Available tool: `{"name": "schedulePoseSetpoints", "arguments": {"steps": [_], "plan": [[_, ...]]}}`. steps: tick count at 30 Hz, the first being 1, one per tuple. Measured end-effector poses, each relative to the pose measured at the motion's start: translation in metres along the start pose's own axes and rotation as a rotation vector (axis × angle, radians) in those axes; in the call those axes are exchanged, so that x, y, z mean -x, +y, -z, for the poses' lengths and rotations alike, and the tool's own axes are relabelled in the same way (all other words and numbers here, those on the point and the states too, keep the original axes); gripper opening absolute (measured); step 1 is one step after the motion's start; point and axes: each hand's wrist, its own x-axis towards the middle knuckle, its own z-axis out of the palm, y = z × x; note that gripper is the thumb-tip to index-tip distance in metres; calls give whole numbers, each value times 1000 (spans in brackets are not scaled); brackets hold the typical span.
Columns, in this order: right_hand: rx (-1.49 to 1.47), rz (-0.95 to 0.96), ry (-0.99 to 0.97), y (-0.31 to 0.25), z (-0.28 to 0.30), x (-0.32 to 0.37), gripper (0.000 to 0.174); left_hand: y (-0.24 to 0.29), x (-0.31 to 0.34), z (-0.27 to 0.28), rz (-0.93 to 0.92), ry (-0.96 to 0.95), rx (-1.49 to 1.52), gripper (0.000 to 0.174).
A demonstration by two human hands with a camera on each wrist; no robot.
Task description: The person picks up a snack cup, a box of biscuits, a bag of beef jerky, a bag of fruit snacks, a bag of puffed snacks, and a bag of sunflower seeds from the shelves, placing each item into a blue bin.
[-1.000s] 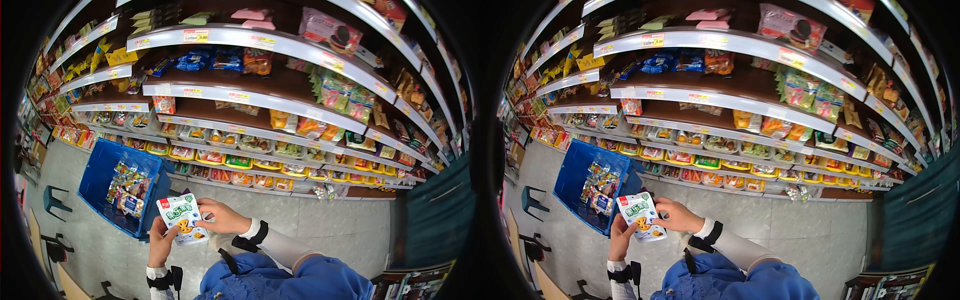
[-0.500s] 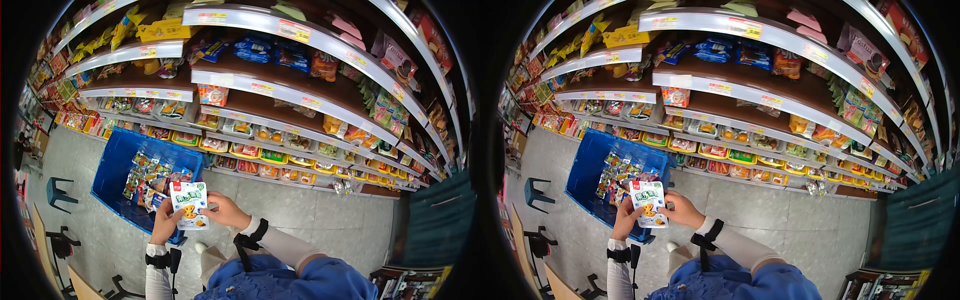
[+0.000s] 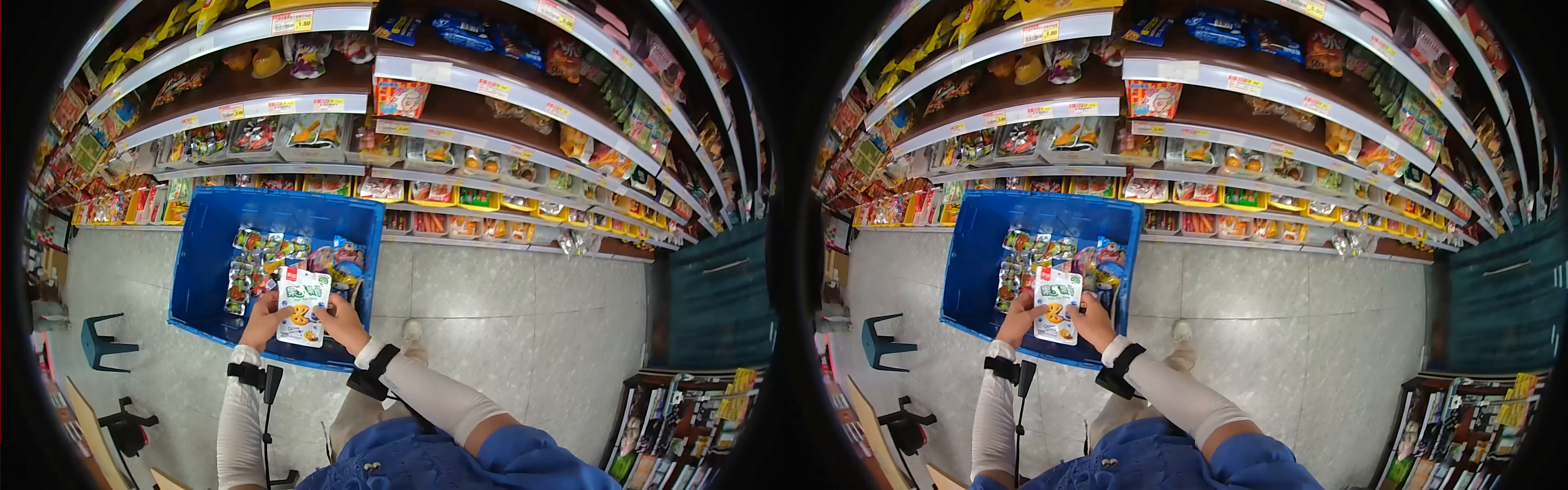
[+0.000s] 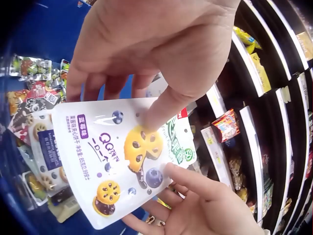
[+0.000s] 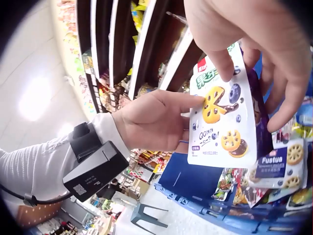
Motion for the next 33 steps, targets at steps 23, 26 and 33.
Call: {"name": "schedulePoseSetpoints", "arguments": {"steps": [23, 26, 33], "plan": [[-324, -248, 593, 108, -40, -82, 23, -120, -145, -7, 81, -180, -210, 31], [-290, -219, 667, 133, -45, -94, 29, -127, -155, -5, 44, -210, -371, 33], [-242, -222, 816, 137, -60, -82, 58, -146, -157, -1, 51, -313, -208, 48]]}}
